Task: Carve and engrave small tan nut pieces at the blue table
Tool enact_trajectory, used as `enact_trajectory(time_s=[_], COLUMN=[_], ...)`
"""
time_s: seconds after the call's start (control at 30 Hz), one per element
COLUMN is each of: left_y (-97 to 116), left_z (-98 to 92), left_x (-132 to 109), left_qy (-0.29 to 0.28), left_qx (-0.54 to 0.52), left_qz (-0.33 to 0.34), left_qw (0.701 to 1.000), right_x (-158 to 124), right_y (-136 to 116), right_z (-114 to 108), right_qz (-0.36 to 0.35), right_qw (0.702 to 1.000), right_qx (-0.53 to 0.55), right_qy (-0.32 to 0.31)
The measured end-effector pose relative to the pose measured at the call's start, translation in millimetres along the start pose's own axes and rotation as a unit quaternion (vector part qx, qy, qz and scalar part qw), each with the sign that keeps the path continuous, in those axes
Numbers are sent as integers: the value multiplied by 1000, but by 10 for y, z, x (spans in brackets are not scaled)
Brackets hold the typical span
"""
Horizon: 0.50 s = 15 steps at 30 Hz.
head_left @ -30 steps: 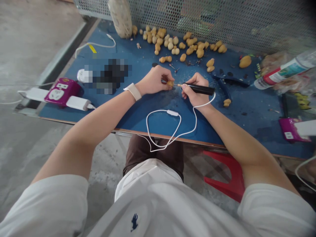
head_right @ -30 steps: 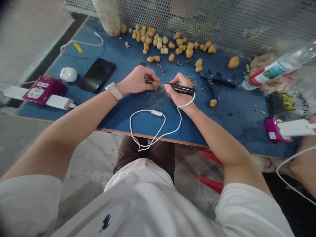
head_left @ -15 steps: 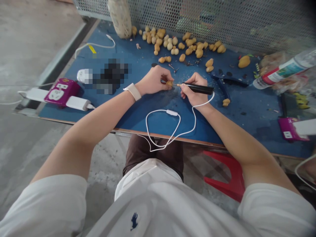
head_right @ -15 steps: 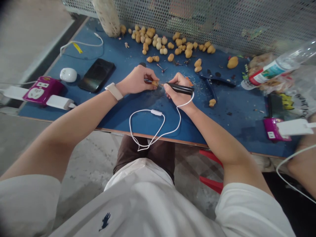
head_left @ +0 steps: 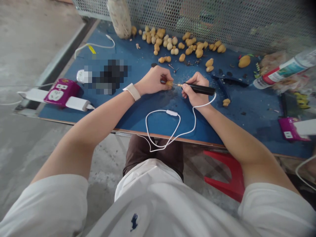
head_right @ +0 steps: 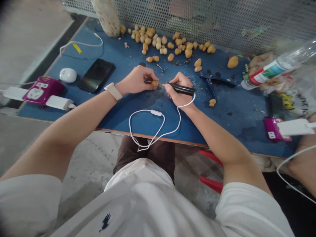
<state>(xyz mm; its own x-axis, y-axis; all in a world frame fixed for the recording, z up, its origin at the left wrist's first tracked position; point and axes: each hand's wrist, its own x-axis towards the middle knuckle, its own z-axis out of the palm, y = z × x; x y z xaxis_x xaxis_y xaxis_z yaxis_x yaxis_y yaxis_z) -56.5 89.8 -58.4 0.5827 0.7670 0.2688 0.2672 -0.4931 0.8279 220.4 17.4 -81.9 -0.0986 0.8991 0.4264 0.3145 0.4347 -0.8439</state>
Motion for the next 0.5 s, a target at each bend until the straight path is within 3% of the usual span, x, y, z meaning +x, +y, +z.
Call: enact_trajectory(time_s=[0.5], left_y=[-29], left_z=[-1], left_x=[13], left_qy=[8], left_qx=[5], left_qz=[-5], left_qw=[1000], right_x=[-6], right_y=[-165], right_z=[29], right_qz=[34], right_qw=[999], right_qx=[0], right_qy=[-4])
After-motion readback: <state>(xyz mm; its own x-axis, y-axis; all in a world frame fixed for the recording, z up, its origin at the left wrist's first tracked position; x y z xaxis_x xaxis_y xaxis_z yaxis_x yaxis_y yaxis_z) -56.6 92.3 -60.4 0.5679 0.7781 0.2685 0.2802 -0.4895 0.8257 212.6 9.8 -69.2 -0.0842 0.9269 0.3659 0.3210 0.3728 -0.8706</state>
